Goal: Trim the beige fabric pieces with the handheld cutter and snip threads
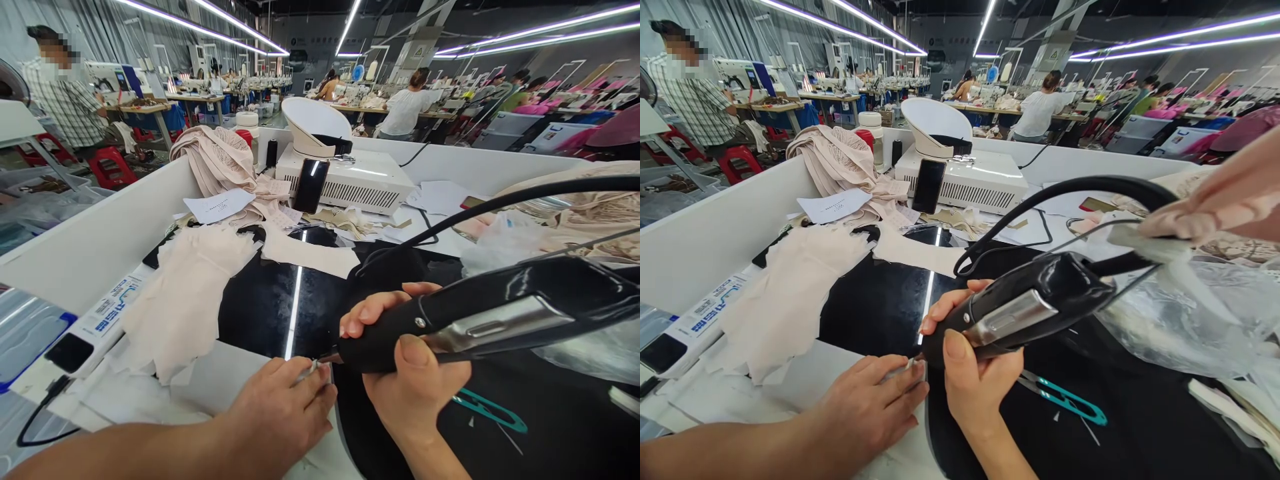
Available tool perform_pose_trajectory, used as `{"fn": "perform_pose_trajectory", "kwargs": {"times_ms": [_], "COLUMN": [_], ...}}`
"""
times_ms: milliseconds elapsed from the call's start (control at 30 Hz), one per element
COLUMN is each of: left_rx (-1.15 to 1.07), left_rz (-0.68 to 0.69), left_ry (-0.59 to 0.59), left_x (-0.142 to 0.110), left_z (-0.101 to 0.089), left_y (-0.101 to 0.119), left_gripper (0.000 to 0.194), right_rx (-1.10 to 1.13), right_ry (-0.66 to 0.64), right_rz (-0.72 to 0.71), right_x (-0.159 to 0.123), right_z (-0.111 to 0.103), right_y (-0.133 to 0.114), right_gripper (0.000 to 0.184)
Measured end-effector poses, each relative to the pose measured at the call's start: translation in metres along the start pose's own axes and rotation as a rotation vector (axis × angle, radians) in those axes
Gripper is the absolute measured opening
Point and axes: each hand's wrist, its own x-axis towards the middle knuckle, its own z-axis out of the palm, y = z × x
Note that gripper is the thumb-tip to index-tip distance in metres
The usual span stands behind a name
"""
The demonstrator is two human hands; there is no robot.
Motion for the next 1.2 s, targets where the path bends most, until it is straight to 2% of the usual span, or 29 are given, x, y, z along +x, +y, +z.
{"fn": "perform_pose_trajectory", "kwargs": {"times_ms": [300, 500, 700, 867, 1033, 1200], "left_rx": [0.016, 0.013, 0.051, 0.042, -0.005, -0.052], "left_rz": [0.016, 0.009, 0.038, 0.030, 0.019, -0.015], "left_ry": [-0.044, -0.015, -0.101, -0.092, -0.169, -0.276], "left_x": [-0.001, 0.000, -0.004, -0.003, -0.001, 0.003], "left_z": [0.000, -0.001, 0.001, 0.000, -0.007, -0.018], "left_y": [-0.001, -0.001, -0.001, -0.002, -0.007, -0.024], "left_gripper": [0.022, 0.024, 0.024, 0.025, 0.024, 0.021], "right_rx": [0.034, -0.001, -0.011, -0.016, -0.023, -0.055], "right_ry": [0.014, -0.015, -0.019, -0.008, 0.007, 0.100], "right_rz": [0.008, -0.011, -0.017, 0.009, 0.016, 0.015], "right_x": [-0.001, -0.002, -0.002, -0.002, 0.002, 0.006], "right_z": [0.002, 0.000, 0.000, 0.001, 0.000, -0.008], "right_y": [-0.002, 0.001, 0.000, 0.001, -0.003, -0.026], "right_gripper": [0.039, 0.039, 0.035, 0.033, 0.040, 0.041]}}
